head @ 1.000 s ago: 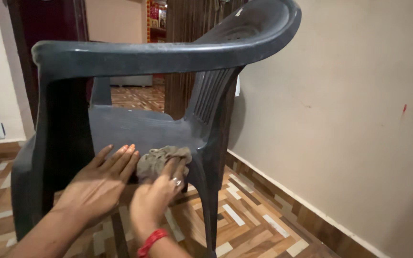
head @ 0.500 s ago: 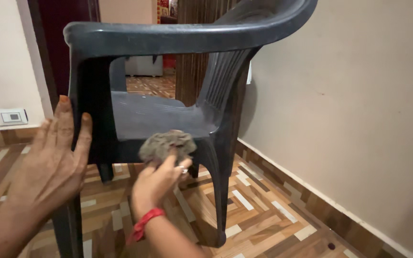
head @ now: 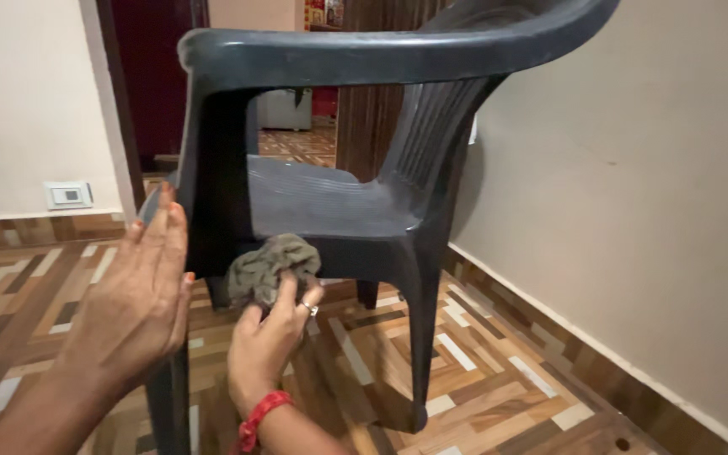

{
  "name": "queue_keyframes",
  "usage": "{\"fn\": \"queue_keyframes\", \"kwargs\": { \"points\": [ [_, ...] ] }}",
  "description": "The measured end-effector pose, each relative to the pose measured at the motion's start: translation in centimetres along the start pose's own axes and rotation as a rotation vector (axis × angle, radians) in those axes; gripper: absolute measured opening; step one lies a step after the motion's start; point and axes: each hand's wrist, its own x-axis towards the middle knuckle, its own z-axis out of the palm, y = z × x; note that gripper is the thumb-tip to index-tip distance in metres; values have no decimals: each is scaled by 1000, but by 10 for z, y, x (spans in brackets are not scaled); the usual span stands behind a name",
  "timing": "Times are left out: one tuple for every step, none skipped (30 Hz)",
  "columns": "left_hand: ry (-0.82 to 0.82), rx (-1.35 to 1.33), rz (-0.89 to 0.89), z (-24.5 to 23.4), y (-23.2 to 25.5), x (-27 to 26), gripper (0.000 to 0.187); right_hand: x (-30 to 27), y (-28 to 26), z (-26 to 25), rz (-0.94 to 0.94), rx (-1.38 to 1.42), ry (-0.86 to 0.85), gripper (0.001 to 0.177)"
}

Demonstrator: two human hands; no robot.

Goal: The person wipes a plastic chair with a cloth, cleaning the legs, seat, and backrest before folding the cloth.

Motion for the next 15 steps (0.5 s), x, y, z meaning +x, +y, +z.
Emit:
{"fn": "queue_keyframes", "kwargs": {
  "points": [
    [-3,-23,-28,0,0,-2,66,-4,-5,0,-12,36,-49,56],
    [-6,-50,-59,2,2,-5,65,-7,-8,-2,-26,67,-98,53],
    [-9,-77,-91,3,3,-9,64,-9,-12,-2,-39,98,-147,50],
    [4,-94,-104,3,4,-12,62,-12,-15,-2,-104,138,-188,49],
    [18,-110,-117,4,5,-16,60,-15,-19,0,-168,179,-228,47],
    [30,-131,-128,5,7,-19,58,-17,-21,0,-231,217,-266,46],
    [42,-160,-131,5,7,-21,59,-17,-24,2,-149,250,-293,44],
    [50,-188,-137,3,6,-24,61,-18,-28,7,-64,282,-321,42],
    [58,-217,-143,1,6,-27,62,-19,-30,10,22,314,-349,41],
    [49,-222,-164,0,8,-29,62,-18,-32,10,-78,334,-326,38],
    [40,-228,-184,0,10,-31,61,-15,-31,8,-179,354,-304,35],
    [29,-234,-207,-1,13,-35,61,-16,-31,6,-277,373,-283,32],
    [39,-248,-208,-3,14,-39,62,-17,-31,5,-192,406,-339,32],
    [48,-267,-211,-2,17,-43,63,-18,-30,4,-104,434,-394,31],
    [57,-286,-214,-1,19,-46,64,-19,-28,4,-16,461,-447,31]
  ]
}}
